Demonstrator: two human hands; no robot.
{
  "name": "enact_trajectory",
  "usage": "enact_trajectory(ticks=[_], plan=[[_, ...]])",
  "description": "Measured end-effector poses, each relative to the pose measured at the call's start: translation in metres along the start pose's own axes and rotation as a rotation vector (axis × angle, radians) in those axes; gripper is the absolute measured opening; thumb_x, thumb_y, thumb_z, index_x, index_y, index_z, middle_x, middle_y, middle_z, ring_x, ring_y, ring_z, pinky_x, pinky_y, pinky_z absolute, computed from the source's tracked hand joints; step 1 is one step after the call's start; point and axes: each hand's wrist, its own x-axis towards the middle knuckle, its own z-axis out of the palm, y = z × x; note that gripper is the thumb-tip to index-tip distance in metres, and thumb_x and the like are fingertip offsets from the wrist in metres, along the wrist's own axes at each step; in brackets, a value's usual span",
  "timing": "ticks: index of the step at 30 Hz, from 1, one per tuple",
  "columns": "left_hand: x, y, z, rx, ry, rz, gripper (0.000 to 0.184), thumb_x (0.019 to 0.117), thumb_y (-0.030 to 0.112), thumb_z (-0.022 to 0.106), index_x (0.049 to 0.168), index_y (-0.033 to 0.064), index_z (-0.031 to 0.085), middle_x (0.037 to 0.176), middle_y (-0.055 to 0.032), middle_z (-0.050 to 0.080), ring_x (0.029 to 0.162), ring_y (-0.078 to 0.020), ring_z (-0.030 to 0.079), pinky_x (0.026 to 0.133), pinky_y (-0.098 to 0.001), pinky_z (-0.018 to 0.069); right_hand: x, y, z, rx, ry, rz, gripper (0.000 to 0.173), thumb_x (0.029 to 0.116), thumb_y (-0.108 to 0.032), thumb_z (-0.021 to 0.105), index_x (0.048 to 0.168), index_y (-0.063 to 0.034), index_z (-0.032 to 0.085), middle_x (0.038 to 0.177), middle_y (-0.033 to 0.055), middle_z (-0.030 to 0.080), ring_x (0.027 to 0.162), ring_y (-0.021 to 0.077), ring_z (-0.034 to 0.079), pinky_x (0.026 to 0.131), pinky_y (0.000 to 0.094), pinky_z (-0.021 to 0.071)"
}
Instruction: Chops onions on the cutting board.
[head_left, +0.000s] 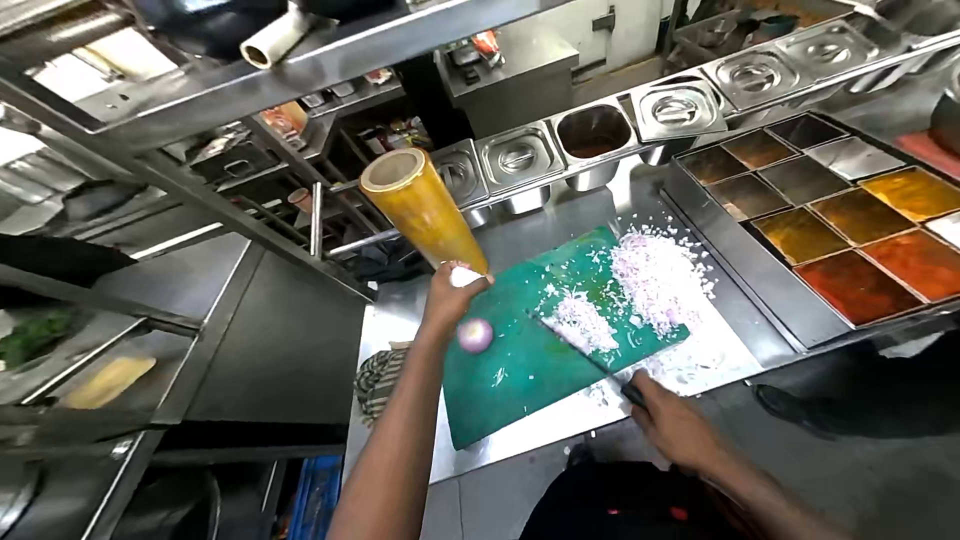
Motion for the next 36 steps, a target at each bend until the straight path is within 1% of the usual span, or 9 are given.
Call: enact_trajectory(ticks=[4,11,13,16,20,25,28,32,36], plan=[[-0.003,-0.006,0.024,0.093,-0.122,0.009,0.061,0.0822,0.022,0.087,0.132,0.0026,0.057,0.122,-0.0207,0.065,0.108,-0.0338,0.064,0.089,-0.0558,0.0546,0.019,0.033,-0.043,0.029,0.183,0.082,0.034,0.1023,-0.027,0.060,0.131,-0.0096,0.054,0.104,0.0183,0.068,0.095,0.0390,0.069,0.082,0.0617,0.0549],[-0.011,-0.034,0.102,0.452,-0.157,0.142,0.068,0.0816,0.027,0.086,0.138,0.0078,0.054,0.125,-0.0204,0.066,0.110,-0.0375,0.067,0.093,-0.0612,0.0554,0.014,0.045,-0.068,0.254,0.281,0.076,0.030,0.1037,-0.032,0.061,0.126,-0.0145,0.051,0.083,0.0108,0.067,0.063,0.0250,0.068,0.061,0.0476,0.0596],[-0.018,-0.047,0.123,0.641,-0.147,0.299,0.058,0.0914,0.025,0.076,0.140,0.0040,0.053,0.140,-0.0207,0.057,0.121,-0.0361,0.064,0.099,-0.0541,0.0554,0.012,0.040,-0.060,0.214,0.310,0.034,0.032,0.1029,-0.033,0.059,0.126,-0.0128,0.052,0.090,0.0107,0.067,0.071,0.0263,0.069,0.067,0.0501,0.0594],[-0.033,-0.078,0.141,0.739,-0.123,0.652,0.052,0.0992,0.042,0.063,0.127,-0.0014,0.064,0.137,-0.0250,0.058,0.130,-0.0394,0.057,0.108,-0.0503,0.0496,0.011,0.025,-0.056,0.043,0.221,0.085,0.034,0.1027,-0.032,0.056,0.129,-0.0108,0.053,0.105,0.0152,0.068,0.094,0.0352,0.069,0.081,0.0580,0.0560],[-0.063,-0.094,0.137,0.697,-0.300,0.732,0.062,0.1034,0.055,0.044,0.133,0.0042,0.063,0.149,-0.0225,0.052,0.143,-0.0398,0.045,0.118,-0.0537,0.0375,0.010,0.022,-0.049,-0.026,0.215,0.091,0.038,0.1049,-0.039,0.050,0.132,-0.0121,0.052,0.110,0.0160,0.067,0.097,0.0367,0.070,0.080,0.0585,0.0563],[-0.058,-0.088,0.113,0.522,-0.195,0.639,0.062,0.0932,0.050,0.064,0.136,0.0055,0.062,0.148,-0.0195,0.052,0.139,-0.0366,0.049,0.114,-0.0538,0.0427,0.005,0.034,-0.042,0.011,0.270,0.044,0.049,0.1074,-0.051,0.038,0.133,-0.0148,0.058,0.112,0.0137,0.069,0.100,0.0338,0.070,0.084,0.0578,0.0556],[-0.050,-0.066,0.108,0.474,-0.306,0.354,0.050,0.0895,0.038,0.078,0.126,0.0051,0.068,0.127,-0.0149,0.066,0.118,-0.0283,0.064,0.103,-0.0480,0.0532,-0.003,0.038,-0.038,0.182,0.295,0.055,0.044,0.1026,-0.044,0.056,0.133,-0.0125,0.059,0.117,0.0136,0.066,0.103,0.0311,0.067,0.088,0.0566,0.0540],[-0.054,-0.053,0.128,0.404,-0.407,0.311,0.047,0.0855,0.033,0.085,0.121,0.0069,0.069,0.124,-0.0109,0.067,0.105,-0.0229,0.068,0.092,-0.0442,0.0582,-0.012,0.037,-0.020,0.300,0.200,0.090,0.058,0.0932,-0.024,0.072,0.138,-0.0100,0.039,0.101,0.0105,0.069,0.083,0.0267,0.072,0.075,0.0503,0.0609],[-0.052,-0.045,0.139,0.385,-0.483,0.326,0.047,0.0864,0.029,0.084,0.124,0.0073,0.066,0.127,-0.0111,0.064,0.106,-0.0221,0.066,0.090,-0.0416,0.0576,-0.023,0.036,0.001,0.148,0.107,0.101,0.063,0.0983,-0.044,0.066,0.148,-0.0153,0.042,0.094,0.0138,0.070,0.080,0.0326,0.071,0.076,0.0546,0.0590]])
